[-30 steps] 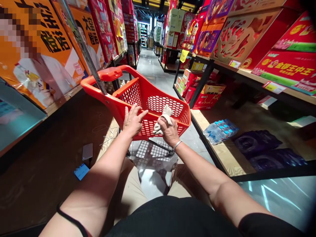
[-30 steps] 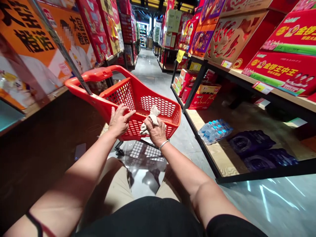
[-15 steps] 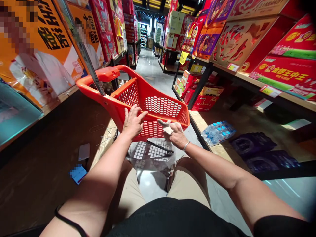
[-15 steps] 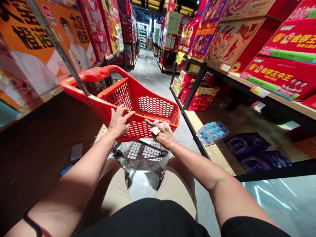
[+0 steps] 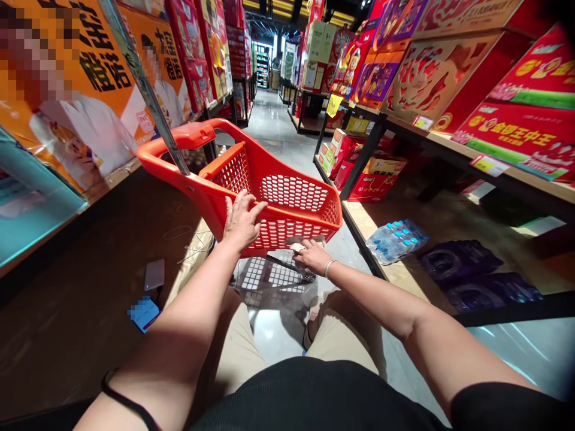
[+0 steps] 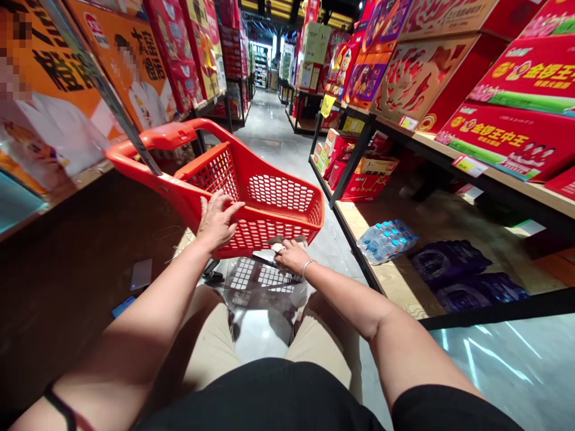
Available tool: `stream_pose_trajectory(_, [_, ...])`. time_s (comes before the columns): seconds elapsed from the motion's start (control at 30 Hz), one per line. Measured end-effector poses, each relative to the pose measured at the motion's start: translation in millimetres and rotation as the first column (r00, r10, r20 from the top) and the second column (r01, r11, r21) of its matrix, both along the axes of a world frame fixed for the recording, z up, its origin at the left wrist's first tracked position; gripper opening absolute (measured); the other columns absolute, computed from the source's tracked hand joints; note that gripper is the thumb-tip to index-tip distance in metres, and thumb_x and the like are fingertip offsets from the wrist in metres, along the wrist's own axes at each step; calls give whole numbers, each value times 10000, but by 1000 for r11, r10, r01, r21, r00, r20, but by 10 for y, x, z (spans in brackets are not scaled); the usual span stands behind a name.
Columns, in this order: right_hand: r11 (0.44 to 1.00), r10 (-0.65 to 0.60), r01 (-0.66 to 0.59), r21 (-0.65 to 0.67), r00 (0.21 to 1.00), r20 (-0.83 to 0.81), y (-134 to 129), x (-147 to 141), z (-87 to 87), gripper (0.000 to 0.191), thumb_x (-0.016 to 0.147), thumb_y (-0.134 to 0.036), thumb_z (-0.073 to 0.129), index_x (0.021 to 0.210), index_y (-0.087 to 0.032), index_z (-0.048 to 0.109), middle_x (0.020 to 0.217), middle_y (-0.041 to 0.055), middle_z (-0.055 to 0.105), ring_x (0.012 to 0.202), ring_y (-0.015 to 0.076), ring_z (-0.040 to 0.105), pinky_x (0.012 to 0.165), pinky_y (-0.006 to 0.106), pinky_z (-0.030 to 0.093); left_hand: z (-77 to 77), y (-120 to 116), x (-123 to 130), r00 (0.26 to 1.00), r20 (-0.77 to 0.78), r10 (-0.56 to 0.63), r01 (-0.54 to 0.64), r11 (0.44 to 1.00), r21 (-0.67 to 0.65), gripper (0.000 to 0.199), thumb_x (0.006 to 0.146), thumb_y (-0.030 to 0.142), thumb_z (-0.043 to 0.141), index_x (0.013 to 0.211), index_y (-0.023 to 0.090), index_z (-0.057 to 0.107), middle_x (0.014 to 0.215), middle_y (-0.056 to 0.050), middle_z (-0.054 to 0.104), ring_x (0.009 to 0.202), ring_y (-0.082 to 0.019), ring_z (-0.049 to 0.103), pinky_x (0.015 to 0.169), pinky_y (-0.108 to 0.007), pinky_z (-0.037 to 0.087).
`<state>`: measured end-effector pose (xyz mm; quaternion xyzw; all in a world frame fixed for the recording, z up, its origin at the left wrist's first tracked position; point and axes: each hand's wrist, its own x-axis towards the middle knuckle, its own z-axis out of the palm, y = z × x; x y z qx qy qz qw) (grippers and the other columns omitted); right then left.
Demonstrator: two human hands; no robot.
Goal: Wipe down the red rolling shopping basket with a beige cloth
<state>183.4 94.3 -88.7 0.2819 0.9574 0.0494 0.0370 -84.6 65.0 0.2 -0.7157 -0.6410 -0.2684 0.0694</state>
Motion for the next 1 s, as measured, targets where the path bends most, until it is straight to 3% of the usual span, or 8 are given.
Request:
stream_pose_trajectory(0.13, [989,45,-24,143,988,-145,48,-258,441,480,1014,-225,454,1481,-315,524,1326,109,651,1292,308,456,1038,480,390,-14,-32,-18,1000,10,5,-5,1000,13,510,829,198,607,1330,281,653,1454,-117,509,1537,-340,272,1274,-641,75])
stream_pose_trajectory(0.27, [963,-5,83,257,957,-291,91,-376,618,565,990,-200,496,1536,-334,440,1641,77,352,1493,335,253,1182,554,252,-26,-69,-41,1000,-11,16,-16,1000,13,512,837,198,597,1340,282,646,1452,-120,515,1531,-343,283,1267,-656,79])
stream_pose_trajectory(0.43, [966,16,49,252,968,-252,60,-270,181,454,1006,-193,462,1423,-354,544,1650,-1,346,1561,310,142,1227,638,104,-51,-101,-88,1000,-17,16,-16,1000,26,514,835,203,606,1342,286,643,1455,-115,512,1531,-338,283,1269,-649,91])
stream_pose_trajectory(0.53, [988,-17,40,149,988,-153,11,-161,-135,344,1004,-198,487,1270,-334,658,1502,19,545,1498,286,298,1199,597,203,-69,-105,-105,1000,-8,22,-21,999,34,526,819,197,621,1336,295,645,1443,-111,520,1530,-335,287,1272,-644,84])
stream_pose_trajectory(0.63, [994,-29,37,98,996,-79,-44,-156,-216,254,1004,-231,513,1159,-302,701,1277,50,673,1365,270,433,1105,532,327,-78,-105,-102,1000,-5,31,-31,998,48,529,819,192,615,1337,299,644,1441,-111,520,1529,-333,289,1269,-648,81])
stream_pose_trajectory(0.8, [975,170,-162,150,985,-41,-121,-474,179,338,1043,-310,427,1322,-306,618,1309,89,623,1157,259,486,903,418,423,-65,-112,-81,999,9,32,-32,998,51,500,833,203,595,1322,286,656,1434,-116,526,1537,-339,269,1267,-655,72])
stream_pose_trajectory(0.9, [959,142,-85,270,969,-200,-83,-664,441,507,1046,-240,385,1542,-337,408,1476,76,533,1235,269,451,975,435,403,-58,-116,-81,1000,11,27,-28,999,46,490,835,215,594,1317,279,659,1447,-120,516,1543,-344,256,1270,-653,62])
stream_pose_trajectory(1.0, [949,104,-15,316,958,-267,24,-663,470,515,1047,-233,380,1549,-344,411,1591,25,431,1415,289,326,1131,491,296,-55,-124,-87,999,16,36,-37,998,45,494,828,210,596,1314,276,658,1448,-119,517,1536,-348,272,1271,-654,65])
